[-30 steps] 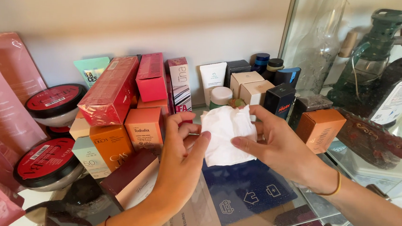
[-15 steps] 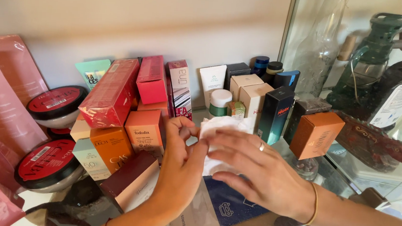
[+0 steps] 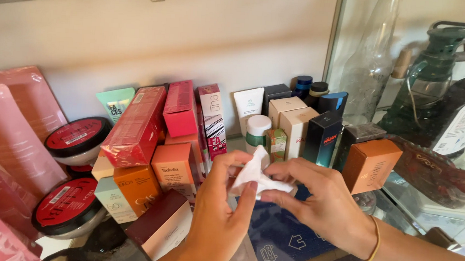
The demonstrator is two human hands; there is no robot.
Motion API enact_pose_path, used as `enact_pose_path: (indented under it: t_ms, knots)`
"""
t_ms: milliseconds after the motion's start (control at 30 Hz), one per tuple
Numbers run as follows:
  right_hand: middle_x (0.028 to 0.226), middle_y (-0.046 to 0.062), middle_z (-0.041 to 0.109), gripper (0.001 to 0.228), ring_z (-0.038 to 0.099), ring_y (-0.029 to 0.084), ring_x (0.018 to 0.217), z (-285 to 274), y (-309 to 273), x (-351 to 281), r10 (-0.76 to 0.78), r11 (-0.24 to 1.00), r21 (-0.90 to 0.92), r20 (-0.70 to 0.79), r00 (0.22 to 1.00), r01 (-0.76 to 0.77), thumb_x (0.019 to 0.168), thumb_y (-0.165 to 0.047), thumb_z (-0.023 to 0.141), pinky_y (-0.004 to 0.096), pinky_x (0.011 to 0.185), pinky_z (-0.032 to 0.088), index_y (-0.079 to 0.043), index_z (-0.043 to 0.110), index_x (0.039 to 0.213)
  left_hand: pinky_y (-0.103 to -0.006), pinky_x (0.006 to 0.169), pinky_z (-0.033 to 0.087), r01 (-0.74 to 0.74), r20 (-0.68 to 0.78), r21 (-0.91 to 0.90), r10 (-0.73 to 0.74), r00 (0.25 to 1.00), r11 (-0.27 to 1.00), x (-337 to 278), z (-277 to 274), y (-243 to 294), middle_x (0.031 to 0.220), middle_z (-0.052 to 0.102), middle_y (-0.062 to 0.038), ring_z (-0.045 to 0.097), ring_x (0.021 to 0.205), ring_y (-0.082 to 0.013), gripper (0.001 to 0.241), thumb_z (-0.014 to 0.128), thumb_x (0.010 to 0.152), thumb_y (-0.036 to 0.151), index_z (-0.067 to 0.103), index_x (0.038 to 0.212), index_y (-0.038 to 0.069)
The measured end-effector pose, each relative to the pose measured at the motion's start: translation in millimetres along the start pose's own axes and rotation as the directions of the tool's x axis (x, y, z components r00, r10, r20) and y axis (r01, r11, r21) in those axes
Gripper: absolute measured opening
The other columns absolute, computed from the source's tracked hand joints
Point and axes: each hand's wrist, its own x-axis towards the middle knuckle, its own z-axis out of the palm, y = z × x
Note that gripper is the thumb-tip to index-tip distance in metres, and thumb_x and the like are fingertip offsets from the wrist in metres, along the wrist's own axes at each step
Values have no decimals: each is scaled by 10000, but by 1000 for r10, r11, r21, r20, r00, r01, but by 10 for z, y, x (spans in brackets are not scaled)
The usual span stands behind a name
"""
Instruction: The person wipes the surfaces of several cosmetic product boxes and a small tube with a white tissue. They handle each item one at a time, wiping all sides, then place the items back on the glass shelf among other products.
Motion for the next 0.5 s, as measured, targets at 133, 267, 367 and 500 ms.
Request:
enact_pose_path:
  t_ms: [133, 267, 367, 500]
  knots:
    - [1252, 57, 657, 632, 657, 179, 1012, -96, -105, 54, -48, 998, 27, -34, 998, 49, 779, -356, 849, 320, 907, 550, -117, 569, 1293, -287, 750, 487, 102, 41, -97, -99, 994, 990, 26, 46, -6, 919, 679, -21, 633, 807, -135, 296, 597, 900, 139, 568, 1195, 139]
    - [1408, 110, 598, 448, 608, 284, 1352, -73, -121, -8, -103, 994, 26, 23, 994, 102, 889, -304, 758, 406, 1064, 484, -141, 527, 1236, -288, 864, 571, -16, 120, -201, 41, 992, 979, -3, 63, -14, 1029, 696, -62, 687, 914, -145, 245, 590, 911, 70, 544, 1150, 93]
    - [1427, 92, 622, 444, 583, 269, 1410, -17, -85, -62, -24, 997, 74, 15, 1000, 22, 884, -214, 759, 385, 1065, 475, -149, 502, 1240, -283, 875, 560, -128, 149, -92, 141, 979, 987, -50, 36, -52, 1014, 658, -16, 674, 908, -141, 263, 570, 843, -2, 575, 1083, 106]
    - [1092, 18, 729, 351, 680, 200, 1064, 8, -17, -79, -120, 992, 22, -44, 992, 121, 817, 107, 614, 308, 922, 516, -133, 667, 1069, -319, 629, 509, -390, 272, 179, 336, 902, 903, -61, 19, -194, 991, 635, 12, 623, 977, -199, 498, 562, 709, -177, 549, 1093, 140]
